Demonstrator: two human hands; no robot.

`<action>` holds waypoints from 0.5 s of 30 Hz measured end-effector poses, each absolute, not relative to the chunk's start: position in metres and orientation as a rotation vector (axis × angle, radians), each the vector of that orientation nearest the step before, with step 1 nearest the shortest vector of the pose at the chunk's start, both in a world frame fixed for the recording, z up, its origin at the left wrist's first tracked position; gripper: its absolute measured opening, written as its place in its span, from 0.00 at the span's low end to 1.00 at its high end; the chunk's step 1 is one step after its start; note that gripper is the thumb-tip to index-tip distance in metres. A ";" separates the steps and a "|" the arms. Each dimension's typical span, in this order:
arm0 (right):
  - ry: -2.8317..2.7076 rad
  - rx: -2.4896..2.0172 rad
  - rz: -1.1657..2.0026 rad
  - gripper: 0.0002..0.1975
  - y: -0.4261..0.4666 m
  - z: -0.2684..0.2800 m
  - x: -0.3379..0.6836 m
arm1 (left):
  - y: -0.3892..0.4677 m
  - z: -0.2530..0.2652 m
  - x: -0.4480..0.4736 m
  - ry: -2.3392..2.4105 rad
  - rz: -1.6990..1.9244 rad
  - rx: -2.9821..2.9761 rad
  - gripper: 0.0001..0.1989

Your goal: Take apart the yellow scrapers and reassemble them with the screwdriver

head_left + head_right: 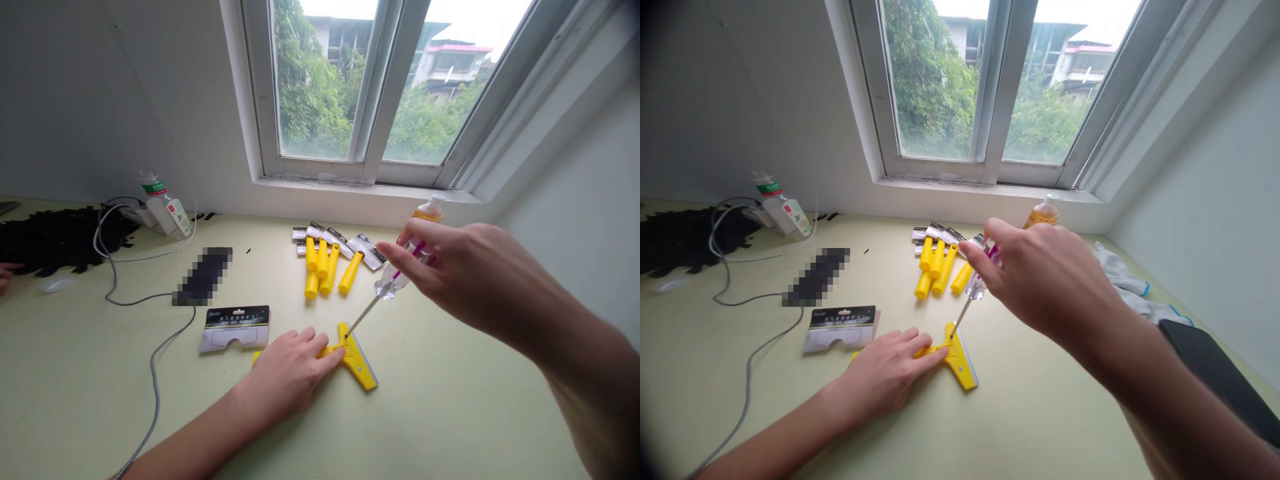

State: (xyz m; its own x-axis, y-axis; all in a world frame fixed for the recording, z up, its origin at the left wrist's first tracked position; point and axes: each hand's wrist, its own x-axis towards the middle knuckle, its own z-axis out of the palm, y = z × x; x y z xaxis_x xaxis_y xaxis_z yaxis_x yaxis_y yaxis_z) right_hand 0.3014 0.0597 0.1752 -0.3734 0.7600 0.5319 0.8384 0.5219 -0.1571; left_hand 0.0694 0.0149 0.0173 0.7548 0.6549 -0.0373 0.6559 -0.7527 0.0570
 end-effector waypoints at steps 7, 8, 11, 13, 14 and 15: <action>-2.644 -1.223 -0.216 0.15 0.073 0.201 0.309 | 0.014 0.015 0.067 1.065 0.033 2.884 0.26; -2.622 -1.273 -0.286 0.16 0.074 0.202 0.310 | 0.013 0.015 0.067 1.066 0.041 2.883 0.26; -2.720 -1.186 -0.175 0.14 0.076 0.206 0.314 | 0.013 0.014 0.066 1.075 0.048 2.877 0.27; -2.777 -1.101 0.069 0.12 0.076 0.208 0.315 | 0.013 0.014 0.066 1.072 0.046 2.876 0.27; -2.677 -1.103 0.130 0.13 0.076 0.208 0.316 | 0.013 0.014 0.066 1.068 0.047 2.877 0.27; -2.534 -1.138 0.128 0.14 0.077 0.208 0.316 | 0.013 0.014 0.066 1.066 0.051 2.877 0.27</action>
